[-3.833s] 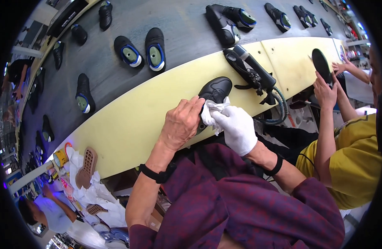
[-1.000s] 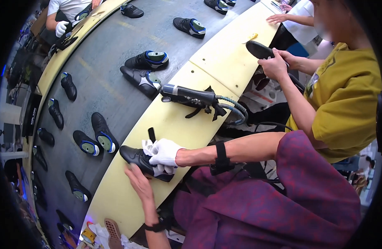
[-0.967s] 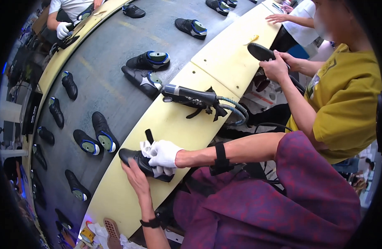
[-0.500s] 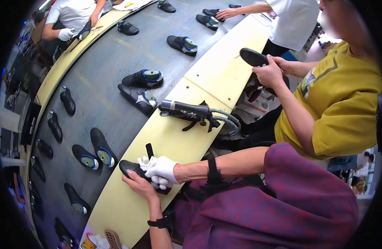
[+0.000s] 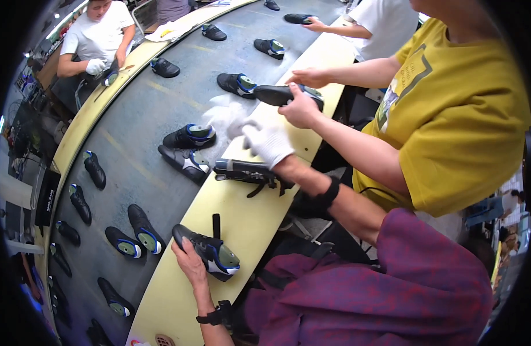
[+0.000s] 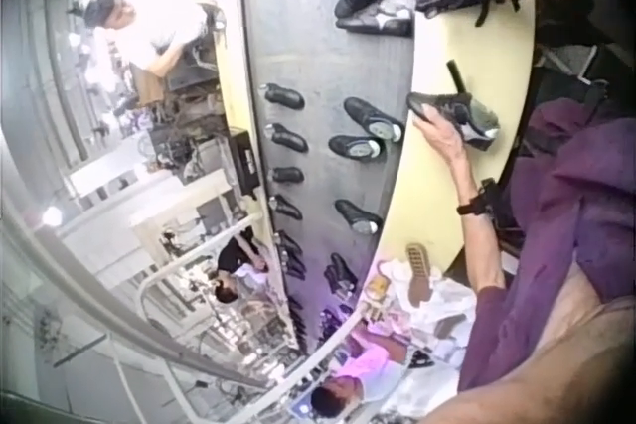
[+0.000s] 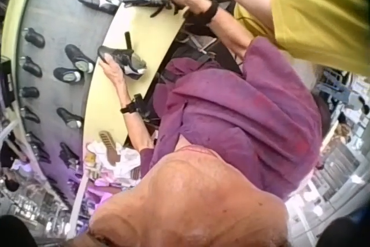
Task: Checking and finishing shoe uppers on a conveyor belt assembly line.
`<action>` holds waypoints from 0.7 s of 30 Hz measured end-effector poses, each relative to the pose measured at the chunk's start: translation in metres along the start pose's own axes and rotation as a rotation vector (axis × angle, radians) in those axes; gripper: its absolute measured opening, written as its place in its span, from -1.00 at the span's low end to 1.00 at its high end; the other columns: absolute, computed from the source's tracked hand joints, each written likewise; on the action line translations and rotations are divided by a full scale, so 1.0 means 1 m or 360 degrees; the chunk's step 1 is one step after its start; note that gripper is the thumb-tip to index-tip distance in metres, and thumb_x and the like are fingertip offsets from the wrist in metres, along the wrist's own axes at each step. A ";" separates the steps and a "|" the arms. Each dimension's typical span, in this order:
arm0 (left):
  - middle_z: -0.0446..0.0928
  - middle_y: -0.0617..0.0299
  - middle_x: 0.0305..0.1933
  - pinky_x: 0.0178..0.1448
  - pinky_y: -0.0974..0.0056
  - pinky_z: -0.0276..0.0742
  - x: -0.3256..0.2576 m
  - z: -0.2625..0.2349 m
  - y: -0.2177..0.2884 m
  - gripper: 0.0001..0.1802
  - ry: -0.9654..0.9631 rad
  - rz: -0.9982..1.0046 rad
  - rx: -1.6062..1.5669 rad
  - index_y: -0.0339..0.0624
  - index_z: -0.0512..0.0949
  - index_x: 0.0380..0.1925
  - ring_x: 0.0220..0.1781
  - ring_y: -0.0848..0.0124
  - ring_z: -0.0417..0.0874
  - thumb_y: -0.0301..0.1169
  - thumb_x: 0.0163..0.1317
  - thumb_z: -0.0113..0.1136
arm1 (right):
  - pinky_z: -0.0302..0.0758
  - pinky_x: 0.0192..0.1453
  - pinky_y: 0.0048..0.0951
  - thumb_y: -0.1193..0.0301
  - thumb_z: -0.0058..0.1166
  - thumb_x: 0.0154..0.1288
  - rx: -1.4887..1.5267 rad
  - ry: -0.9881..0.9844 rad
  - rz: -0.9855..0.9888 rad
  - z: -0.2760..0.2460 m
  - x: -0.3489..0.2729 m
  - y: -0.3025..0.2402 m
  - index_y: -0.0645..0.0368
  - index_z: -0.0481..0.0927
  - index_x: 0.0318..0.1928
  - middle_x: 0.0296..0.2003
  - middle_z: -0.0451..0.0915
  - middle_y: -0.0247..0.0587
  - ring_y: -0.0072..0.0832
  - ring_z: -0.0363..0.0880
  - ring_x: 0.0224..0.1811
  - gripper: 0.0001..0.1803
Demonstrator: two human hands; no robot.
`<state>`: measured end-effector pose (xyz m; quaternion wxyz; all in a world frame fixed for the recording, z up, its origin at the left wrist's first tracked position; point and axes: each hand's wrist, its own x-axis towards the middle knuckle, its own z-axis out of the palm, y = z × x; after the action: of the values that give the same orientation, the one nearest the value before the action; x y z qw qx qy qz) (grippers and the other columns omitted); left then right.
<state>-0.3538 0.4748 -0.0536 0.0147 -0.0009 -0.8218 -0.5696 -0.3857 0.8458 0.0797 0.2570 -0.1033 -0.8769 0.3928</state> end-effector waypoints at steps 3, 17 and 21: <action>0.58 -0.21 0.24 0.34 0.00 0.51 0.002 0.015 0.026 -0.36 -0.0072 -0.0028 0.0067 -0.37 0.41 0.40 0.24 -0.06 0.64 -0.02 0.64 0.03 | 0.52 -0.52 -0.59 0.20 0.22 0.57 0.0712 -0.0234 0.0678 -0.034 0.004 -0.028 0.31 0.75 0.01 -0.35 0.74 -0.31 -0.69 0.60 -0.51 -0.64; 0.69 -0.28 -0.03 0.12 -0.17 0.55 0.001 0.012 0.043 -0.41 0.0023 -0.0148 0.0237 -0.27 0.50 0.18 0.02 -0.26 0.71 0.09 0.69 -0.11 | 0.61 -0.38 -0.39 0.29 0.26 0.46 0.0940 -0.1312 0.1223 0.060 -0.121 -0.073 0.25 0.72 -0.21 -0.48 0.72 -0.11 -0.35 0.72 -0.53 -0.76; 0.70 -0.24 -0.01 0.12 -0.15 0.57 -0.001 0.018 0.047 -0.41 -0.0003 -0.0120 0.0305 -0.27 0.50 0.18 0.03 -0.23 0.72 0.09 0.69 -0.11 | 0.65 -0.29 -0.17 0.37 0.25 0.39 -0.0004 -0.0954 0.0336 0.099 -0.146 -0.066 0.17 0.70 -0.25 -0.45 0.72 0.03 -0.07 0.75 -0.45 -0.87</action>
<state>-0.3520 0.5083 -0.0161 -0.0074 0.0309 -0.8719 -0.4886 -0.3132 0.6830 0.0198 -0.0550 -0.0737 -0.8985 0.4292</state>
